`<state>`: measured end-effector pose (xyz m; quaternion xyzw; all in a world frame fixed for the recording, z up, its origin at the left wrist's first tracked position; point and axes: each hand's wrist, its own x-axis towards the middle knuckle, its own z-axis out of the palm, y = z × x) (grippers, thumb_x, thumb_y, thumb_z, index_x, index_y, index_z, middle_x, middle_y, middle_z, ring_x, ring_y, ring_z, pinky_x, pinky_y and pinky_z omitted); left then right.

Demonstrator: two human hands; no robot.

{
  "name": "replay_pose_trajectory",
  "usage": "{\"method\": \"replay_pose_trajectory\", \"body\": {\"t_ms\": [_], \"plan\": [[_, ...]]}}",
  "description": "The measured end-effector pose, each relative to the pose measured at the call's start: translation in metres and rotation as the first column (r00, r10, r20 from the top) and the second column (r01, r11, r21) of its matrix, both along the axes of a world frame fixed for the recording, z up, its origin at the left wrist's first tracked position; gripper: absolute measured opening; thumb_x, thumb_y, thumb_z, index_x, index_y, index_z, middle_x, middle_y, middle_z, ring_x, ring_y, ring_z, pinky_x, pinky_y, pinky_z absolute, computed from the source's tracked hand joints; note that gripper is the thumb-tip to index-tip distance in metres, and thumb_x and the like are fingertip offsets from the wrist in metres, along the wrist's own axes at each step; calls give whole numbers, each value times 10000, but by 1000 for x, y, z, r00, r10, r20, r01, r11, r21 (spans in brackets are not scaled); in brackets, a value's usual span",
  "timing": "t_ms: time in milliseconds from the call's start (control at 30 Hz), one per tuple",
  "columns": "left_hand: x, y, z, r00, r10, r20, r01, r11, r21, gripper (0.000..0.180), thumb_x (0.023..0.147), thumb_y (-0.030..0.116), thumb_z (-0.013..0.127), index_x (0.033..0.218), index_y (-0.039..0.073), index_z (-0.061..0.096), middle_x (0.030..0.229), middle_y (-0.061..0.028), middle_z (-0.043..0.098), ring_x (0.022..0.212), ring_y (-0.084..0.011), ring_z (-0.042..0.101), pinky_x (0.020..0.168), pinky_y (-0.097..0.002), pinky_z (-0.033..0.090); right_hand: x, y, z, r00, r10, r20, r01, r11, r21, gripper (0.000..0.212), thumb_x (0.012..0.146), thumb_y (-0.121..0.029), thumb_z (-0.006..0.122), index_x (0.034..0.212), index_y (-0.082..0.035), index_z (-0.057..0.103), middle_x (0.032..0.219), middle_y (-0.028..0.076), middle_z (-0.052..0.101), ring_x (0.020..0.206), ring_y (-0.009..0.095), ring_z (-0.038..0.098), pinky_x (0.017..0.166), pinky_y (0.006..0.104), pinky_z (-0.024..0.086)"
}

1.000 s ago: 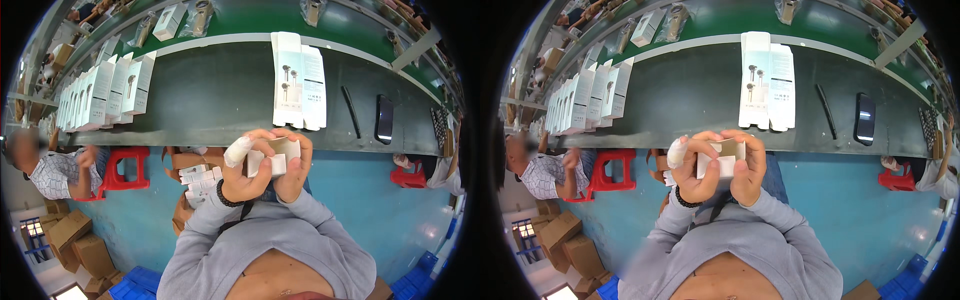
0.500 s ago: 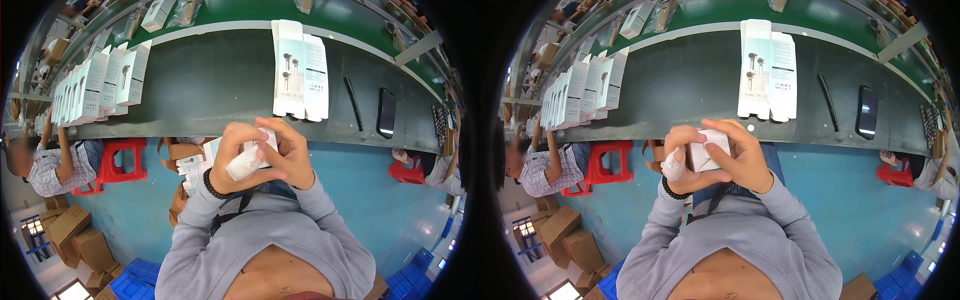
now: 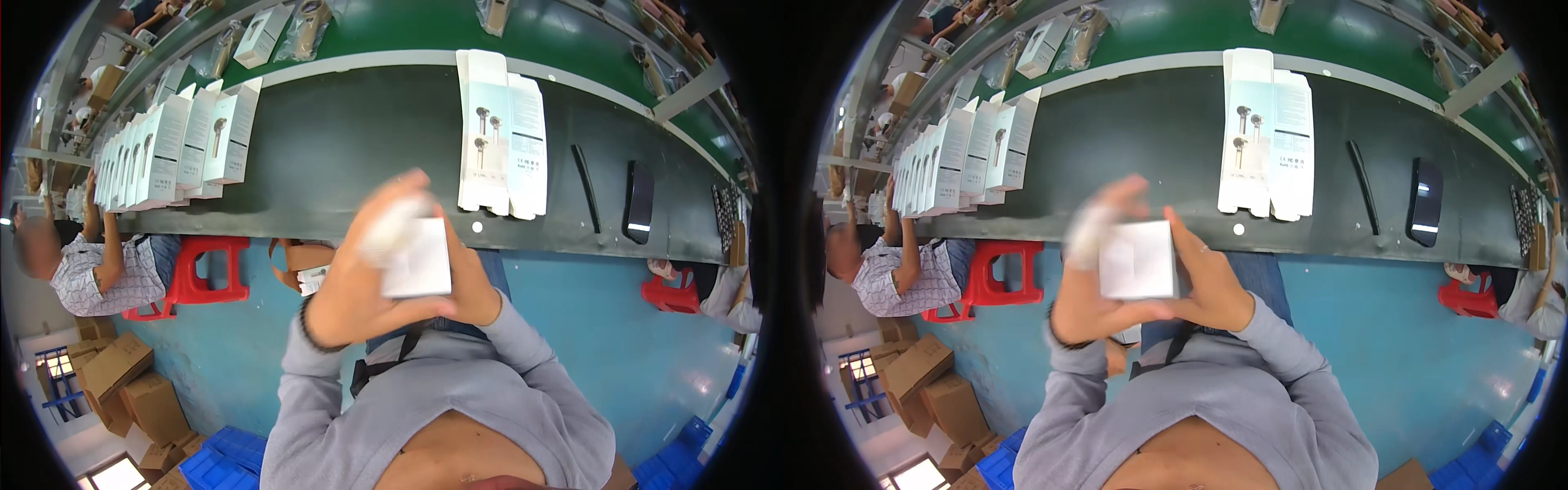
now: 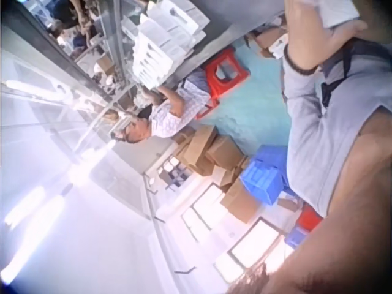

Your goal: Assembling and folding cardboard boxes for earphones on a factory assembly line.

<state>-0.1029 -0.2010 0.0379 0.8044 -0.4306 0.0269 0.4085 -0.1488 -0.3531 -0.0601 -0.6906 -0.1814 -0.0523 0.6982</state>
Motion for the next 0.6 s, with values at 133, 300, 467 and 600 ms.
{"method": "replay_pose_trajectory", "body": {"t_ms": [133,300,467,600], "plan": [[19,33,51,985,-164,-54,172,956,239,798,690,246,754,1316,-4,327,1217,-223,460,1073,-279,498,878,-375,407,7,-39,26,998,53,42,-44,981,-192,864,596,-396,785,1264,10,418,1106,196,534,897,330,577,799,357,460],[71,49,81,956,290,-37,-281,875,-395,776,712,82,702,1320,-23,230,1197,-184,448,1099,-274,481,859,-360,442,28,-83,32,888,-163,430,435,603,-669,681,616,-397,748,1207,-129,539,1222,183,462,1119,351,439,897,407,373],[210,31,15,838,507,-202,-534,684,-498,693,662,157,776,1144,-67,331,1180,-201,401,1071,-278,478,846,-358,436,38,-90,4,899,-137,416,433,422,-797,558,627,-370,730,1149,-235,587,1281,161,423,1188,365,369,957,468,289],[324,6,-72,616,786,50,-724,589,-359,952,559,352,833,1240,-87,335,1074,-208,464,983,-279,487,846,-352,409,40,-91,-1,887,-118,446,453,399,-797,457,639,-324,724,1074,-225,626,1248,117,469,1144,319,410,894,436,328]]}}
